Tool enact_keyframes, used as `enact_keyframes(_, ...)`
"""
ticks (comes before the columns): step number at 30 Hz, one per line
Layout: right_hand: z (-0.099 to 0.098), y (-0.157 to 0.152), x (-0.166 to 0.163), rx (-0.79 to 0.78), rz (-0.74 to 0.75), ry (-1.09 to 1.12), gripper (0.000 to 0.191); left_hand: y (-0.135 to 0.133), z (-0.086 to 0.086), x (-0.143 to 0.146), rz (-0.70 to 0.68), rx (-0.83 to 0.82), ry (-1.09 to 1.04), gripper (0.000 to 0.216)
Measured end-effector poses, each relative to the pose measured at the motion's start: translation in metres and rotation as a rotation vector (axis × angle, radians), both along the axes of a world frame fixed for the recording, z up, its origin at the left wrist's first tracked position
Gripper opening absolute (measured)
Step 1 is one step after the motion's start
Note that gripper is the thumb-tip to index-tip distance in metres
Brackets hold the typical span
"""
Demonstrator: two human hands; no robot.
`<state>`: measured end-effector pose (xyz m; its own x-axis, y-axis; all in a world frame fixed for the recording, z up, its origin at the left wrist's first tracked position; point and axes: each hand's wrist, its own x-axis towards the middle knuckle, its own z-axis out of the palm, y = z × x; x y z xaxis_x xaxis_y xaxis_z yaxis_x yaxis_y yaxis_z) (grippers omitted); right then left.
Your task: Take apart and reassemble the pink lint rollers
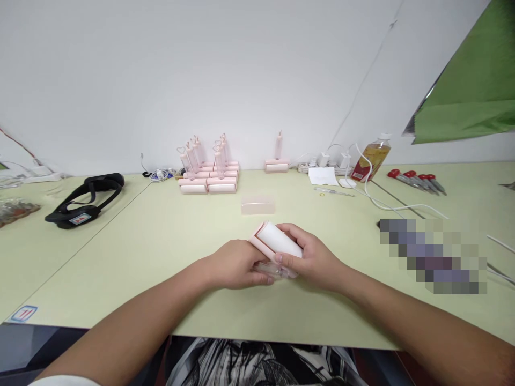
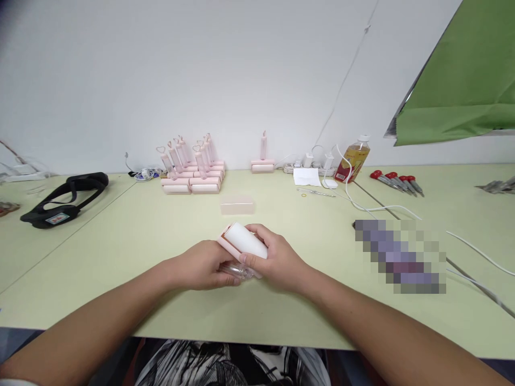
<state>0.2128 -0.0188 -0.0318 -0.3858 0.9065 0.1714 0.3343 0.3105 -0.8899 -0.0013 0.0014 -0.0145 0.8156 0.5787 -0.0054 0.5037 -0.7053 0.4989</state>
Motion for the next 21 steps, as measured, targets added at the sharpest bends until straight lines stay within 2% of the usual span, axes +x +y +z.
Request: enact_keyframes(21,0.0030,-0.0006,-0.0014,-0.006,0.011,-0.021,0.047,-0.0004,0.0014,-0.0002,-0.004,-0.010,0.025,0.017)
